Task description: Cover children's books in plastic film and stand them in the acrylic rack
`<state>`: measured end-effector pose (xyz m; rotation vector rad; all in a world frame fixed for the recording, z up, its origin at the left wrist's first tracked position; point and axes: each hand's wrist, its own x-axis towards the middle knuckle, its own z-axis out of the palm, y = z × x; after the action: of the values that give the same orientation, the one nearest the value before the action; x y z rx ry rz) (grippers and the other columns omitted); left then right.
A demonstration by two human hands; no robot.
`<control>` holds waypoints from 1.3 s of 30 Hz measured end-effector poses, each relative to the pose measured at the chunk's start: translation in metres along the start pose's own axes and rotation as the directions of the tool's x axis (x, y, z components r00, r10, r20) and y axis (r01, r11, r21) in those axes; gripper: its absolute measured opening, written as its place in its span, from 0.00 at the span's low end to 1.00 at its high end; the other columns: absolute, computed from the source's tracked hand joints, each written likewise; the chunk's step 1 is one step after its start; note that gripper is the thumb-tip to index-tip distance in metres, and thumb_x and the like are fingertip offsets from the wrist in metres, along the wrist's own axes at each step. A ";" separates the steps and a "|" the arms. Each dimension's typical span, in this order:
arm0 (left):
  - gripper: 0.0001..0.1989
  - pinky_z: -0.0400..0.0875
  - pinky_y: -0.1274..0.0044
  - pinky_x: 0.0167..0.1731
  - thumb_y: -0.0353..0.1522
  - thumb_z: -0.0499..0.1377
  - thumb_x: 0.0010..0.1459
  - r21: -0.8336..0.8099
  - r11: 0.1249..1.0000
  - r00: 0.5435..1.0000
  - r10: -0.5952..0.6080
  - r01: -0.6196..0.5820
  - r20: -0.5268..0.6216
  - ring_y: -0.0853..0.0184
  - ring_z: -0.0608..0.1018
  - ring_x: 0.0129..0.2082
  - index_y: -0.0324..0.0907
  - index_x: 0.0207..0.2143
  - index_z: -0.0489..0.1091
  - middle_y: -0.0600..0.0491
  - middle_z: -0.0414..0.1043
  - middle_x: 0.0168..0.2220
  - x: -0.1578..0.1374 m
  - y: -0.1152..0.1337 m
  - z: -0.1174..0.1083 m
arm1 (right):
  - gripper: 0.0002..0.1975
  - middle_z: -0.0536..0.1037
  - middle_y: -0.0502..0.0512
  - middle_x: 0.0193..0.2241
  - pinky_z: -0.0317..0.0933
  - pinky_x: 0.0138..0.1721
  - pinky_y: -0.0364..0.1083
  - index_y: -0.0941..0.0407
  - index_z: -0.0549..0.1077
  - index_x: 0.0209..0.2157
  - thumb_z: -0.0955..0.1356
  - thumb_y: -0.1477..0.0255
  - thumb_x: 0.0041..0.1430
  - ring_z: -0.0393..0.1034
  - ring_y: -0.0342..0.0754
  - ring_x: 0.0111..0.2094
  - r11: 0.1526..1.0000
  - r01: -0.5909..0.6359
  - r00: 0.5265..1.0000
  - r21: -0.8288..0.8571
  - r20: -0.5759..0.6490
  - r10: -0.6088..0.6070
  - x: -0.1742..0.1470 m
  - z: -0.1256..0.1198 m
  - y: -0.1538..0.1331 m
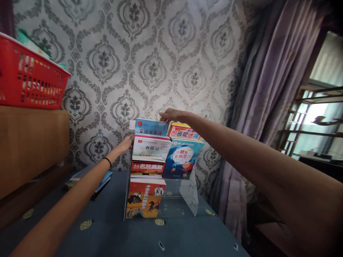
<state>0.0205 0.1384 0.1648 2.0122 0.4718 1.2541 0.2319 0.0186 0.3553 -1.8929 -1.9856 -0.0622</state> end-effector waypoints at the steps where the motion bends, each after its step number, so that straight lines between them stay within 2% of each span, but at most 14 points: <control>1: 0.31 0.71 0.73 0.33 0.59 0.55 0.55 0.007 1.000 1.000 -0.010 0.010 -0.006 0.61 0.76 0.34 0.40 0.40 0.73 0.51 0.78 0.32 0.000 -0.001 -0.001 | 0.22 0.83 0.66 0.43 0.68 0.38 0.45 0.63 0.80 0.38 0.58 0.67 0.73 0.77 0.49 0.36 1.000 -0.004 1.000 0.005 -0.006 0.004 0.001 0.000 0.000; 6: 0.29 0.70 0.74 0.31 0.57 0.55 0.56 0.010 1.000 0.999 -0.029 0.029 -0.017 0.61 0.76 0.34 0.40 0.39 0.73 0.51 0.78 0.33 -0.001 0.000 0.000 | 0.19 0.83 0.65 0.39 0.68 0.38 0.44 0.63 0.80 0.35 0.61 0.70 0.71 0.77 0.49 0.35 1.000 0.000 1.000 0.018 -0.016 0.000 0.005 0.002 0.003; 11: 0.30 0.70 0.73 0.33 0.58 0.54 0.56 -0.001 0.999 0.998 -0.052 0.052 -0.021 0.59 0.77 0.37 0.41 0.41 0.74 0.50 0.79 0.37 -0.005 0.004 0.001 | 0.19 0.83 0.64 0.42 0.68 0.39 0.44 0.62 0.80 0.37 0.60 0.71 0.71 0.76 0.49 0.37 1.000 0.014 1.000 0.004 -0.023 -0.014 0.005 0.003 0.005; 20: 0.39 0.67 0.72 0.34 0.66 0.52 0.49 -0.081 0.981 0.982 -0.183 0.179 -0.054 0.58 0.78 0.37 0.40 0.38 0.75 0.47 0.80 0.37 -0.008 0.008 0.002 | 0.19 0.82 0.65 0.43 0.65 0.39 0.42 0.63 0.79 0.37 0.60 0.70 0.71 0.74 0.48 0.39 0.998 0.006 0.998 -0.061 -0.069 -0.011 -0.002 0.007 0.003; 24: 0.41 0.69 0.71 0.35 0.66 0.49 0.52 -0.071 0.982 0.982 -0.179 0.174 -0.065 0.57 0.78 0.40 0.39 0.40 0.75 0.45 0.80 0.39 -0.010 0.008 0.002 | 0.19 0.82 0.64 0.42 0.65 0.41 0.42 0.63 0.80 0.39 0.60 0.69 0.71 0.75 0.49 0.41 0.995 0.008 0.993 -0.102 -0.115 -0.020 -0.009 0.006 0.000; 27: 0.38 0.71 0.70 0.36 0.63 0.48 0.56 -0.064 0.988 0.983 -0.144 0.137 -0.116 0.56 0.78 0.43 0.39 0.43 0.74 0.44 0.79 0.42 -0.014 0.003 0.000 | 0.20 0.82 0.65 0.39 0.64 0.43 0.45 0.63 0.80 0.39 0.59 0.68 0.71 0.75 0.53 0.42 0.989 0.009 0.981 -0.144 -0.191 -0.037 -0.020 0.008 -0.007; 29: 0.34 0.72 0.70 0.36 0.59 0.48 0.60 -0.052 0.991 0.975 -0.134 0.126 -0.179 0.56 0.78 0.45 0.40 0.45 0.72 0.43 0.78 0.44 -0.022 -0.004 -0.003 | 0.21 0.81 0.67 0.37 0.64 0.46 0.48 0.63 0.79 0.36 0.59 0.67 0.72 0.75 0.56 0.43 0.979 0.073 0.942 -0.192 -0.310 -0.131 -0.036 0.016 -0.015; 31: 0.30 0.73 0.70 0.37 0.56 0.46 0.63 -0.042 0.990 0.961 -0.142 0.136 -0.238 0.56 0.78 0.46 0.40 0.46 0.70 0.42 0.77 0.45 -0.035 -0.014 -0.007 | 0.20 0.80 0.71 0.40 0.62 0.51 0.52 0.63 0.78 0.37 0.57 0.70 0.72 0.73 0.59 0.46 0.949 0.194 0.867 -0.248 -0.410 -0.284 -0.062 0.033 -0.024; 32: 0.29 0.73 0.70 0.38 0.54 0.45 0.64 -0.032 0.989 0.954 -0.148 0.145 -0.260 0.57 0.78 0.46 0.40 0.47 0.69 0.42 0.77 0.45 -0.045 -0.019 -0.010 | 0.19 0.79 0.71 0.44 0.61 0.54 0.54 0.62 0.77 0.38 0.57 0.70 0.71 0.71 0.59 0.49 0.937 0.240 0.853 -0.255 -0.404 -0.329 -0.079 0.045 -0.028; 34: 0.26 0.72 0.69 0.40 0.52 0.44 0.65 0.009 0.987 0.946 -0.152 0.162 -0.287 0.57 0.78 0.45 0.41 0.44 0.69 0.42 0.77 0.43 -0.071 -0.032 -0.016 | 0.16 0.79 0.65 0.46 0.61 0.56 0.54 0.55 0.76 0.39 0.59 0.69 0.70 0.71 0.57 0.51 0.890 0.384 0.828 -0.246 -0.336 -0.449 -0.119 0.077 -0.033; 36: 0.22 0.70 0.68 0.44 0.50 0.46 0.65 0.065 0.982 0.943 -0.148 0.175 -0.296 0.57 0.77 0.43 0.43 0.39 0.69 0.45 0.77 0.39 -0.102 -0.044 -0.024 | 0.15 0.80 0.61 0.46 0.65 0.54 0.57 0.48 0.75 0.44 0.58 0.67 0.70 0.71 0.58 0.50 0.716 0.684 0.678 -0.139 -0.241 -0.694 -0.162 0.122 -0.034; 38: 0.19 0.68 0.67 0.48 0.49 0.49 0.63 0.140 0.972 0.943 -0.143 0.191 -0.301 0.57 0.76 0.42 0.44 0.33 0.67 0.47 0.75 0.35 -0.135 -0.058 -0.033 | 0.14 0.81 0.58 0.42 0.69 0.49 0.56 0.46 0.74 0.46 0.58 0.70 0.70 0.74 0.55 0.46 0.554 0.832 0.544 -0.021 -0.165 -0.823 -0.204 0.179 -0.035; 39: 0.18 0.67 0.66 0.48 0.47 0.49 0.63 0.199 0.959 0.944 -0.139 0.204 -0.300 0.56 0.75 0.41 0.44 0.33 0.67 0.48 0.75 0.34 -0.152 -0.064 -0.038 | 0.15 0.81 0.58 0.41 0.69 0.48 0.55 0.46 0.73 0.47 0.58 0.71 0.69 0.74 0.54 0.45 0.511 0.859 0.512 0.040 -0.101 -0.853 -0.221 0.210 -0.035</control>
<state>-0.0792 0.1013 0.0336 1.9289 0.9490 1.4368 0.1469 -0.1322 0.1017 -0.6349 -2.6187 -0.3039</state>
